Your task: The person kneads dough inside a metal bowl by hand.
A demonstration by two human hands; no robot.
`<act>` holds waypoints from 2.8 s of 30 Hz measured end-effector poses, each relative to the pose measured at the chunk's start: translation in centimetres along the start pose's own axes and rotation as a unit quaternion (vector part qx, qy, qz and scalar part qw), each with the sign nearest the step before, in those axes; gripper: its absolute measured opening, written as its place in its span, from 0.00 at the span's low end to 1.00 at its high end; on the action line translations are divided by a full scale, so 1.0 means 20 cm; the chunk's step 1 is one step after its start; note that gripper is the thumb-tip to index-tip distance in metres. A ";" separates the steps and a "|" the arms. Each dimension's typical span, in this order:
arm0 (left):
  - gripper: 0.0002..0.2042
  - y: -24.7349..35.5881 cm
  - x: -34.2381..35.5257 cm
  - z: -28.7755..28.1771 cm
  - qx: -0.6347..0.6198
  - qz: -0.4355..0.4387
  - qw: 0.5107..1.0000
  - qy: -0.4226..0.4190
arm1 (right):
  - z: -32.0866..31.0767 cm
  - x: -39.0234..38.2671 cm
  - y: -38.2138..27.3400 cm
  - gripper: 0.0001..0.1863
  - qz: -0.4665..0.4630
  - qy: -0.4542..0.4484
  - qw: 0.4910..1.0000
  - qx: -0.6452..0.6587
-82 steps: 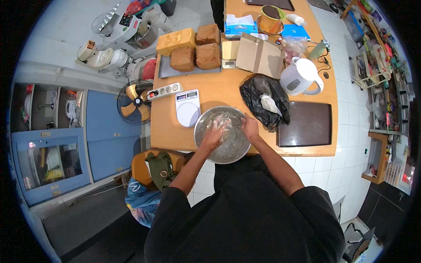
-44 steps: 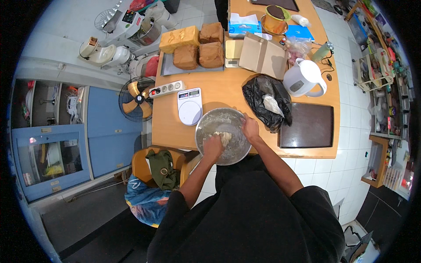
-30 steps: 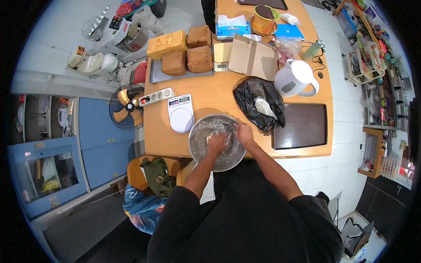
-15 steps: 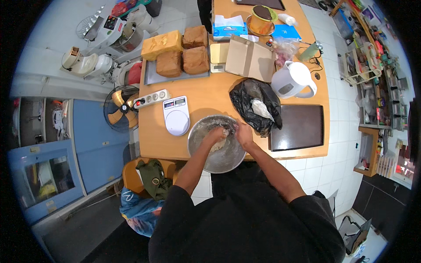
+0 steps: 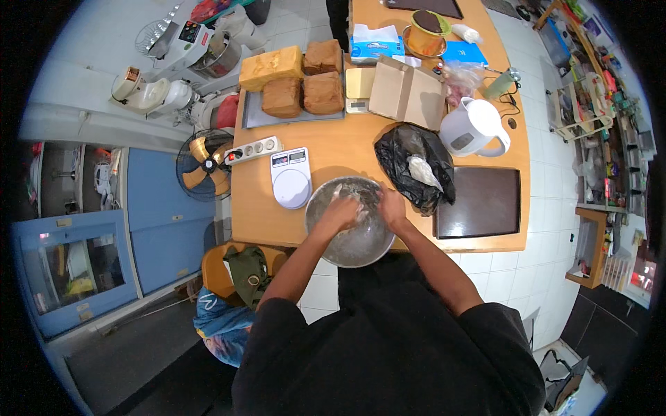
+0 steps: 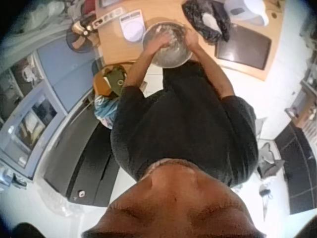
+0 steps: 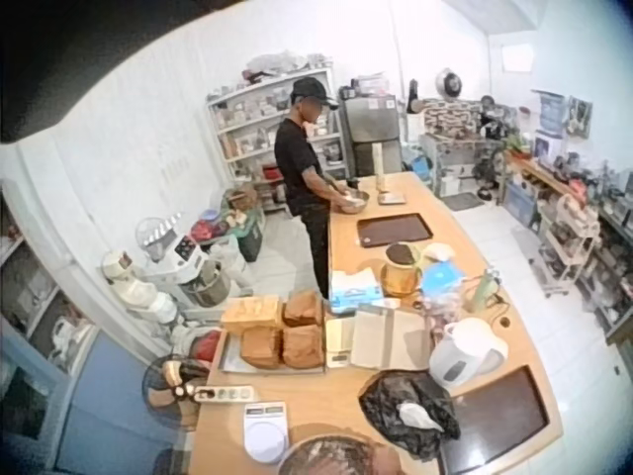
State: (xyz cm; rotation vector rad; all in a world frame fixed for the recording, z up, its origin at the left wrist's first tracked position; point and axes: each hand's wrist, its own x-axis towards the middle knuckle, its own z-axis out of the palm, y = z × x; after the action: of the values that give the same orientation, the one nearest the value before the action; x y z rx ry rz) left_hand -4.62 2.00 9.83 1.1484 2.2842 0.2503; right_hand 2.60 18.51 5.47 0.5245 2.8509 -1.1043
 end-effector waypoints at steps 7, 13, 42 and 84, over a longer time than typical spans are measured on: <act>0.14 0.00 -0.42 0.13 0.000 -0.091 0.994 0.062 | 0.00 0.00 0.02 0.12 0.043 0.024 0.999 0.019; 0.14 0.02 -0.50 0.26 0.108 -0.197 0.974 0.021 | 0.00 -0.01 -0.03 0.11 0.025 0.016 1.000 0.008; 0.27 0.15 -0.16 0.46 0.161 -0.249 0.930 0.218 | 0.02 -0.03 -0.06 0.07 0.034 0.028 0.999 0.020; 0.11 0.38 -0.31 0.40 0.013 -0.162 0.986 0.030 | 0.08 -0.03 -0.03 0.15 0.038 0.023 0.999 -0.015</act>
State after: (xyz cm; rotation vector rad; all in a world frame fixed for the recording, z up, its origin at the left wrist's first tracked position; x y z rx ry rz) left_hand 7.94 1.25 8.87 0.7717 2.4893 0.1311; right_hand 2.73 16.91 4.84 0.6594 2.8547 -1.0506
